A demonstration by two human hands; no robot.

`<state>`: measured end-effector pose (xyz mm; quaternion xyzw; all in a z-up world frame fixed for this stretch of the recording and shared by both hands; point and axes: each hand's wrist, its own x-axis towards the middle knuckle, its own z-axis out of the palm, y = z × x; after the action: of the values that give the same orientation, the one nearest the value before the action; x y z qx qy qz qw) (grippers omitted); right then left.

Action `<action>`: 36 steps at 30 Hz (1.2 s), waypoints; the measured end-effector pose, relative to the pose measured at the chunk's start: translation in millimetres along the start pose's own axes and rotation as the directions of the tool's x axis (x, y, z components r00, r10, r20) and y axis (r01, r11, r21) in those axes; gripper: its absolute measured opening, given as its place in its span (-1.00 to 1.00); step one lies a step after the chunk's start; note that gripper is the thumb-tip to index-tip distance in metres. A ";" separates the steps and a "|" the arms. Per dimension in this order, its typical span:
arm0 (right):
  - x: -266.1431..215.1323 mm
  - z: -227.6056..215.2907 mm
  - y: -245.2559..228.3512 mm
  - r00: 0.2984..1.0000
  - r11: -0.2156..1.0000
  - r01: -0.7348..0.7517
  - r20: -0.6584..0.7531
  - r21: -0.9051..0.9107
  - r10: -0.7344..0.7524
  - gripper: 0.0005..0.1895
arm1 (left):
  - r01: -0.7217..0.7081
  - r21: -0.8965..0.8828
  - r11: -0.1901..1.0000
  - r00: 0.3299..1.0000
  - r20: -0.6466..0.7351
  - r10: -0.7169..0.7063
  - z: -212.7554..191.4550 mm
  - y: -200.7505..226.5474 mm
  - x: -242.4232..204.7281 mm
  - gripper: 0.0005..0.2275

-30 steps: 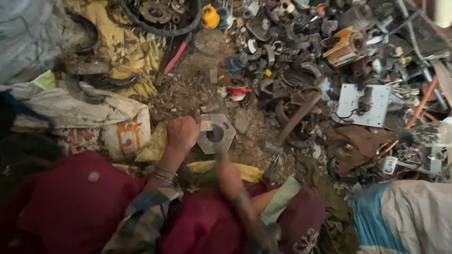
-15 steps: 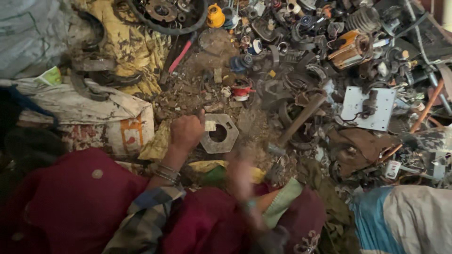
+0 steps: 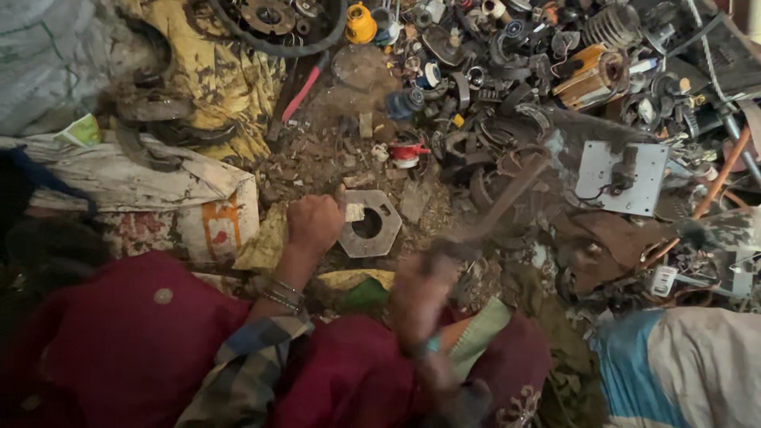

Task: The person sits on the floor and repeatedly strikes a curved metal piece with a hammer to break it into smaller fragments. The person holds the metal piece with their left hand and uses a hammer with their right hand, working over a metal base plate.

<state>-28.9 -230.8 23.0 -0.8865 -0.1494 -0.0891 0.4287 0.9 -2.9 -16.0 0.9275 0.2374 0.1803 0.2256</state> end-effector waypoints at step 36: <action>-36.3 33.3 65.7 0.885 0.920 0.126 0.461 -0.371 0.065 -0.66 | 0.166 -0.045 0.985 0.985 0.048 -0.164 -10.0 -6.9 11.5 -0.36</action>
<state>-39.5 -250.1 -56.0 -0.9466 -0.2410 0.0910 0.1938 3.4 11.9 -8.6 0.9026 0.3039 0.1464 0.2675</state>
